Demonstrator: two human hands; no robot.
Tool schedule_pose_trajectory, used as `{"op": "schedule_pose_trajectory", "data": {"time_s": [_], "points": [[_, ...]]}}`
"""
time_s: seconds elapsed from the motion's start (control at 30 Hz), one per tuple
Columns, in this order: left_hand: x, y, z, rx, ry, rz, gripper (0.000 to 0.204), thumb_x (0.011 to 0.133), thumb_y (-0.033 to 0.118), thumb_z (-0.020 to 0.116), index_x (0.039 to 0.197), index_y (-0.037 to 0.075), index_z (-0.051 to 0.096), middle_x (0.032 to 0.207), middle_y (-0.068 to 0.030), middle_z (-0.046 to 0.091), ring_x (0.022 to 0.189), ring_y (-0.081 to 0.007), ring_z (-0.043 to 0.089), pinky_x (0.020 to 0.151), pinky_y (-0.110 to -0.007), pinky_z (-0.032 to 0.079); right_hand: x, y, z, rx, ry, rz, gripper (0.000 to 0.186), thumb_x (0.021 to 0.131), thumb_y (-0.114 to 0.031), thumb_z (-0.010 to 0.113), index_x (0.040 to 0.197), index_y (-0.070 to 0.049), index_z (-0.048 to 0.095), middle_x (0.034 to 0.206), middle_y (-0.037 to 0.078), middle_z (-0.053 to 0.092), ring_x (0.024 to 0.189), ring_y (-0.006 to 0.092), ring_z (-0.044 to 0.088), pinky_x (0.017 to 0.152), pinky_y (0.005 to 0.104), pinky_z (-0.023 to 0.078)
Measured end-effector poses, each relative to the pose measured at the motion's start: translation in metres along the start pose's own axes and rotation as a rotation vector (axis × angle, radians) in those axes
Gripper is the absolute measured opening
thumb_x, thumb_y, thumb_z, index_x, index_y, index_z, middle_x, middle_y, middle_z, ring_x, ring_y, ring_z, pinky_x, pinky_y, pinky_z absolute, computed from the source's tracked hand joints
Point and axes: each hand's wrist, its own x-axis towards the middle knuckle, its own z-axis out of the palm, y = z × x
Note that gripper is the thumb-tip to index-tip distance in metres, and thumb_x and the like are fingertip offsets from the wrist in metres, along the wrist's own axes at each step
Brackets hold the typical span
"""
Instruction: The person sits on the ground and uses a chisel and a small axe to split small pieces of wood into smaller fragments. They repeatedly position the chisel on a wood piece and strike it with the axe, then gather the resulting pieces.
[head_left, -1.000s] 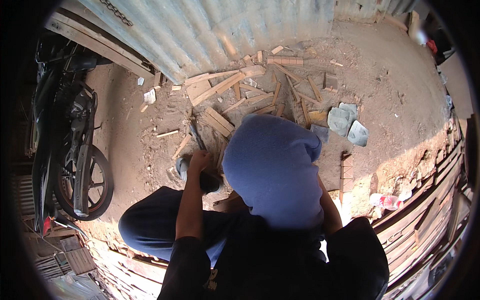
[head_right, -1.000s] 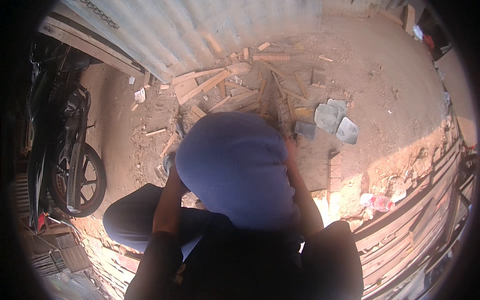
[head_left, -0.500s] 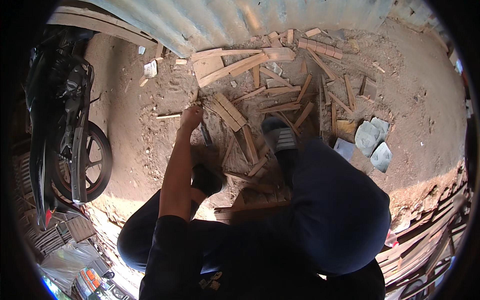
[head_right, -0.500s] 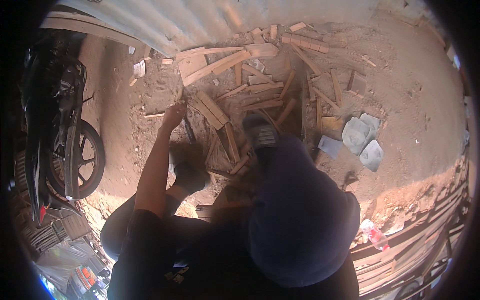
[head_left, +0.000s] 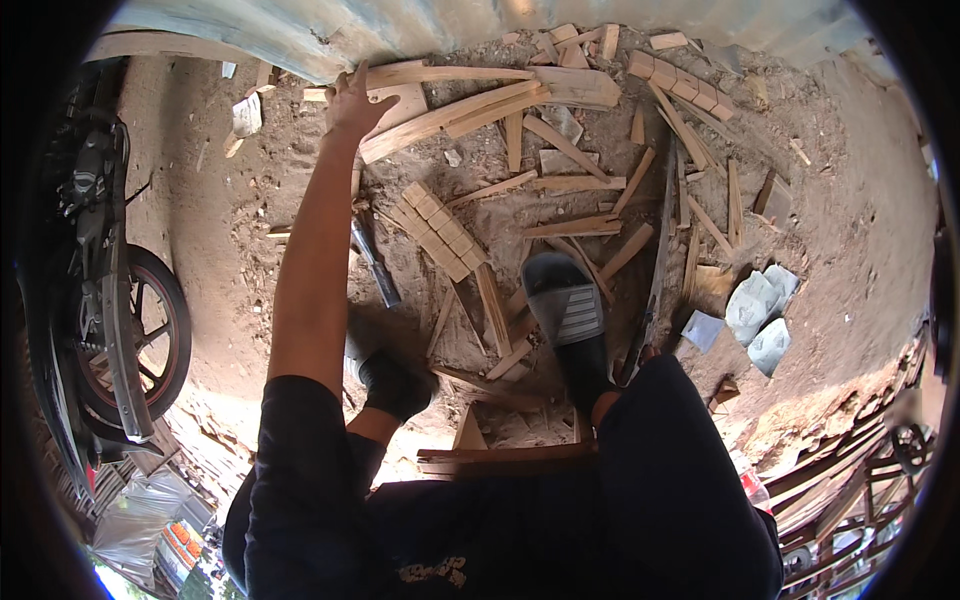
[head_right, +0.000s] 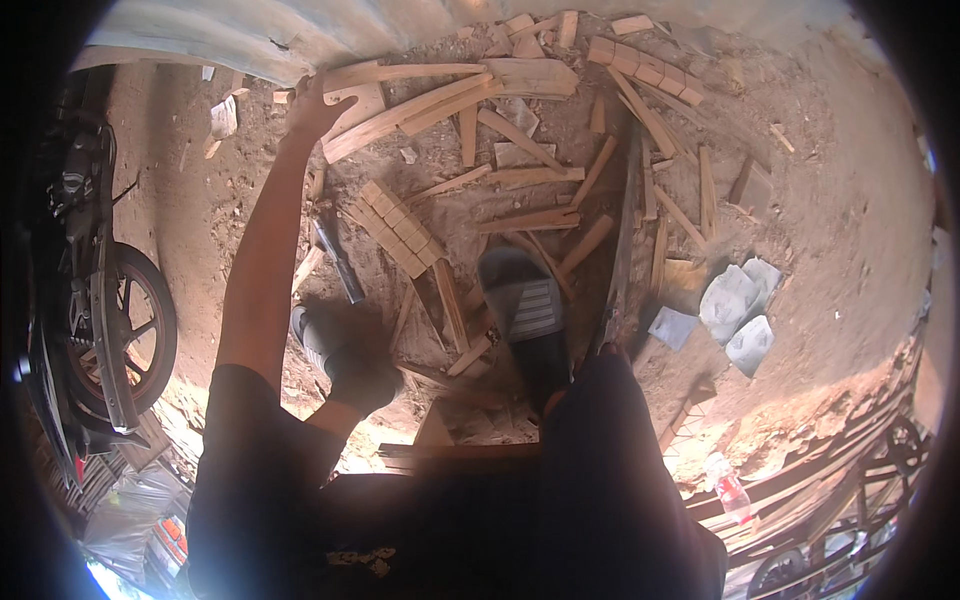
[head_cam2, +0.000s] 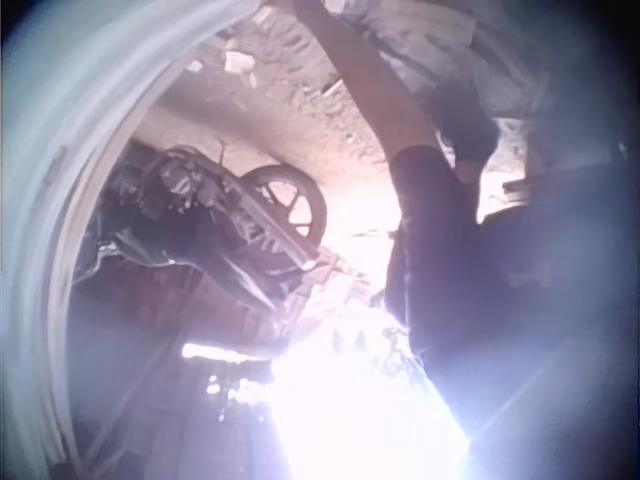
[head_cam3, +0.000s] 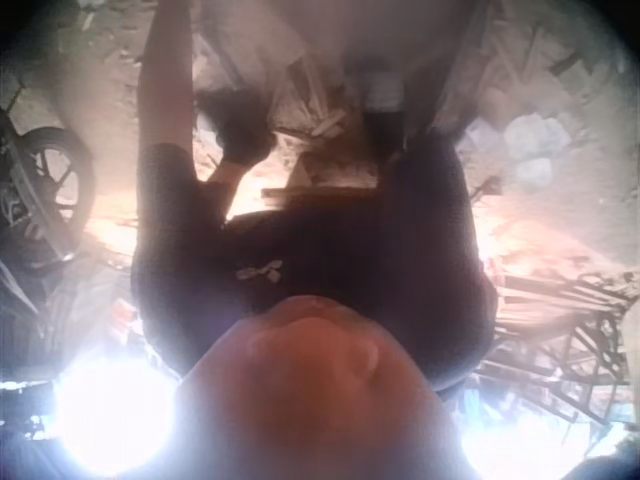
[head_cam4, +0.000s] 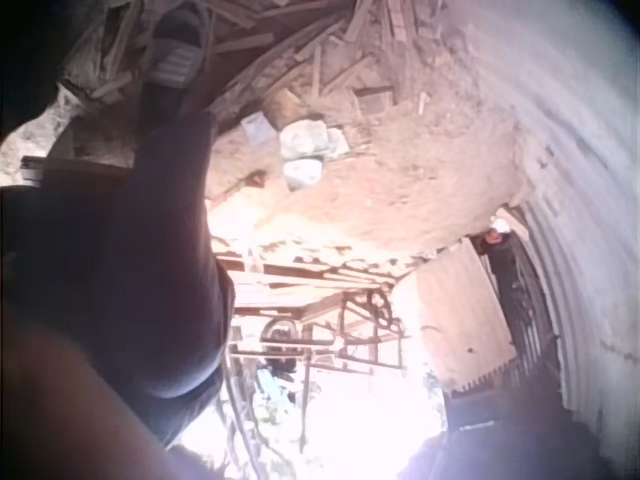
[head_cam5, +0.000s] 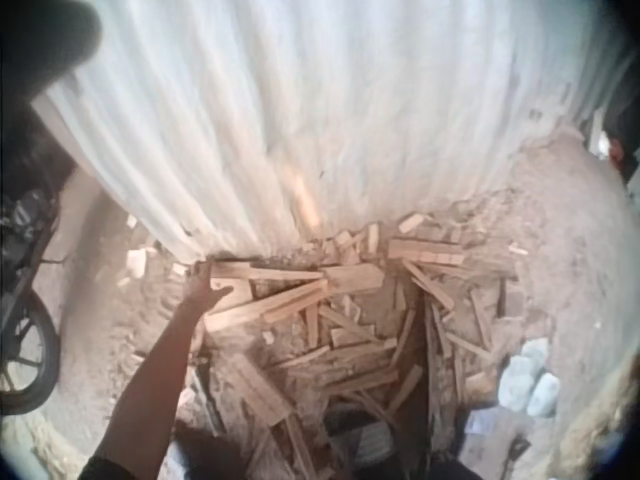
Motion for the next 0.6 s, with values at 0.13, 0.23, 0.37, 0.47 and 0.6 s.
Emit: {"op": "schedule_pose_trajectory", "data": {"time_s": [0.13,0.23,0.37,0.47,0.6], "points": [[-0.003,0.017,-0.006,0.162,0.077,-0.036,0.081,0.072,0.067,0.063,0.138,0.025,0.04,0.138,-0.0187,0.039,0.125,-0.0403,0.039,0.095,-0.053,0.044,0.001,0.0,0.0,-0.009,-0.009,-0.002,0.035,0.084,-0.025,0.057,0.11,-0.002,0.055,0.116,0.019,0.057,0.113,0.0343,0.052,0.089,0.0432,0.045],[-0.004,0.023,-0.011,0.22,0.191,0.075,0.059,0.077,0.06,0.063,0.12,0.02,0.06,0.128,-0.0075,0.052,0.118,-0.0312,0.05,0.089,-0.047,0.05,0.001,0.001,-0.001,-0.011,-0.012,-0.007,0.035,0.084,-0.025,0.057,0.11,-0.002,0.055,0.116,0.019,0.057,0.113,0.0343,0.052,0.088,0.0431,0.045],[-0.017,0.069,-0.007,-0.395,0.128,0.363,0.043,0.085,0.051,0.06,0.103,0.013,0.07,0.111,-0.0074,0.065,0.1,-0.0265,0.063,0.088,-0.036,0.048,0.004,0.002,-0.003,-0.02,-0.019,-0.01,0.036,0.084,-0.025,0.058,0.111,-0.002,0.055,0.115,0.019,0.057,0.112,0.0343,0.052,0.088,0.043,0.046],[-0.015,0.085,-0.018,-0.704,0.073,0.342,0.059,0.082,0.059,0.058,0.11,0.008,0.067,0.104,-0.0137,0.067,0.093,-0.0271,0.065,0.084,-0.034,0.05,0.002,0.003,-0.004,-0.025,-0.018,-0.007,0.036,0.084,-0.025,0.058,0.111,-0.002,0.055,0.115,0.019,0.057,0.112,0.0343,0.053,0.088,0.0429,0.046],[0.005,0.001,0.006,-0.393,0.148,-0.042,0.058,0.083,0.055,0.058,0.117,0.009,0.061,0.11,-0.0213,0.063,0.105,-0.034,0.06,0.088,-0.042,0.049,0.009,0.0,-0.004,-0.022,-0.022,-0.032,0.036,0.084,-0.026,0.058,0.111,-0.001,0.055,0.115,0.019,0.058,0.112,0.0343,0.053,0.088,0.0427,0.046]]}}
